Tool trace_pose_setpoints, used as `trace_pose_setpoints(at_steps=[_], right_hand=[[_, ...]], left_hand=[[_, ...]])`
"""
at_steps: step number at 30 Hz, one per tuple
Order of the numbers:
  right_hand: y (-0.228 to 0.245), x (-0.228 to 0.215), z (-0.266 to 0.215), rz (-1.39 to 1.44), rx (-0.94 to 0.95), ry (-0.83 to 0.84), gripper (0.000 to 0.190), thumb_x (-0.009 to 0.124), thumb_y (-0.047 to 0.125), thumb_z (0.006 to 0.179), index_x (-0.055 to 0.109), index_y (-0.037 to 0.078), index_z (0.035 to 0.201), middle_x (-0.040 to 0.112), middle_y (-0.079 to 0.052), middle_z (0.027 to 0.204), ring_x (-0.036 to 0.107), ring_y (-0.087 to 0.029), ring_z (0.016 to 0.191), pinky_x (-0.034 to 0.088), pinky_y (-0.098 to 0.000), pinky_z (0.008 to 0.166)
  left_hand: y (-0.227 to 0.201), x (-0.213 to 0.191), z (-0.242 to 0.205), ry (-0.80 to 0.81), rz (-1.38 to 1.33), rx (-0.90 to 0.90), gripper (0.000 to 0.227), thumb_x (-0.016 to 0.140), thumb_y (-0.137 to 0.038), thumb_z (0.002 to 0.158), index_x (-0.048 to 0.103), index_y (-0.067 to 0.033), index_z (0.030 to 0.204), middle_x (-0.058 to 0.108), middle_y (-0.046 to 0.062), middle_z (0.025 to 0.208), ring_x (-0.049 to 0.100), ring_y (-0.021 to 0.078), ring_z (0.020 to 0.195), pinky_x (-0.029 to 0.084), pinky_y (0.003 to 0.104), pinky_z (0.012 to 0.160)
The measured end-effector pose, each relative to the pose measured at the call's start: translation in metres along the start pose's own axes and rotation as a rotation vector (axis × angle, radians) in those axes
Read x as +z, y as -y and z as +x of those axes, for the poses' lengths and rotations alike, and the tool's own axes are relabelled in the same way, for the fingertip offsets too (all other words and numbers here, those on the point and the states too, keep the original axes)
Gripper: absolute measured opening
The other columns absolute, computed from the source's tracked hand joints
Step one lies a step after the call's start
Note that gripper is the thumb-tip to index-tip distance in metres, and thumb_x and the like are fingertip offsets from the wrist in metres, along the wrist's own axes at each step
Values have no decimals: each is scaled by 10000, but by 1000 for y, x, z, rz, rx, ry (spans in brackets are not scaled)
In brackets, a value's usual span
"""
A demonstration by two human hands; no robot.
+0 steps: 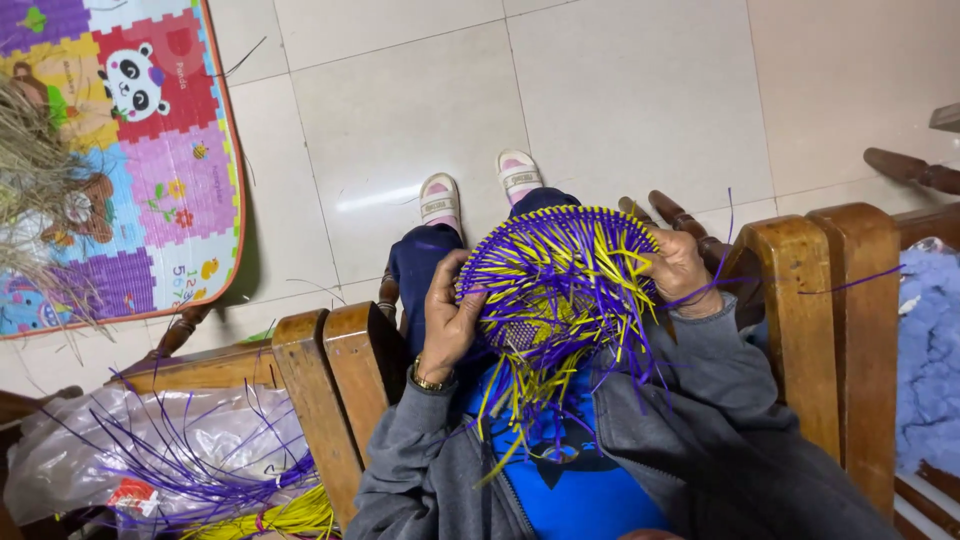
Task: Weaving purple and yellow strands to create a circular hat brim while sitting in a chair.
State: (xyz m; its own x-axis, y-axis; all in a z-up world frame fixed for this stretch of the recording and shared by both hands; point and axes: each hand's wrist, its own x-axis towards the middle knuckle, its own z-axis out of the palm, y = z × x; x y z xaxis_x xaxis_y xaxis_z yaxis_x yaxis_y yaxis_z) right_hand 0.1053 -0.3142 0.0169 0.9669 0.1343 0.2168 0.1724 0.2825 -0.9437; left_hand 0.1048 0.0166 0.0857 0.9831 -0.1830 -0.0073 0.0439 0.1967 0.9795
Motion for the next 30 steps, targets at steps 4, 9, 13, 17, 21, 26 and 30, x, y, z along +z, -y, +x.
trace_pose_setpoints(at_steps=[4,9,13,17,21,26,30], right_hand=[[7,6,-2,-95,9,-19,245,678,80,800,676,-36,1016,618,-195,1237,440,-269,1315,266,-453,1147],[28,13,6,-183,-8,29,273,668,71,833,645,-115,1031,619,-262,1187,441,-302,1312,296,-467,1131],[52,23,15,-200,-27,68,284,667,44,813,636,-128,1037,610,-272,1197,470,-294,1260,344,-482,1098],[75,38,30,-145,-58,109,252,651,25,806,627,-145,991,679,-239,952,642,-266,991,496,-436,945],[75,39,30,-55,-71,130,218,645,10,784,640,-134,947,693,-253,906,691,-314,917,524,-450,906],[47,19,23,-39,-93,209,238,632,22,786,641,-126,971,611,-299,1143,516,-394,1204,381,-524,1057],[30,8,19,-6,-136,263,248,613,41,808,637,-112,1002,511,-329,1319,345,-451,1360,251,-573,1135]], left_hand=[[18,-3,-4,-43,55,18,541,642,-217,905,436,-20,1365,503,138,1263,544,189,1055,464,402,956],[5,4,-4,-39,-74,-84,185,587,-177,924,668,-14,900,642,81,835,533,127,762,497,309,728],[-3,9,-4,-58,-94,-73,188,622,-200,913,672,-23,874,642,66,800,519,106,735,490,285,678],[-9,10,-6,11,-63,-11,145,672,-159,871,683,-15,853,634,77,775,516,108,701,486,285,648],[-3,6,-10,23,-108,11,127,742,-129,821,680,-19,814,617,53,709,494,69,687,467,238,600],[9,1,-12,-18,-108,42,150,794,-95,766,684,-1,805,649,78,687,512,76,653,476,236,579],[-1,2,-12,-58,-101,57,186,820,-86,739,683,8,825,664,72,693,523,58,670,490,227,596]])
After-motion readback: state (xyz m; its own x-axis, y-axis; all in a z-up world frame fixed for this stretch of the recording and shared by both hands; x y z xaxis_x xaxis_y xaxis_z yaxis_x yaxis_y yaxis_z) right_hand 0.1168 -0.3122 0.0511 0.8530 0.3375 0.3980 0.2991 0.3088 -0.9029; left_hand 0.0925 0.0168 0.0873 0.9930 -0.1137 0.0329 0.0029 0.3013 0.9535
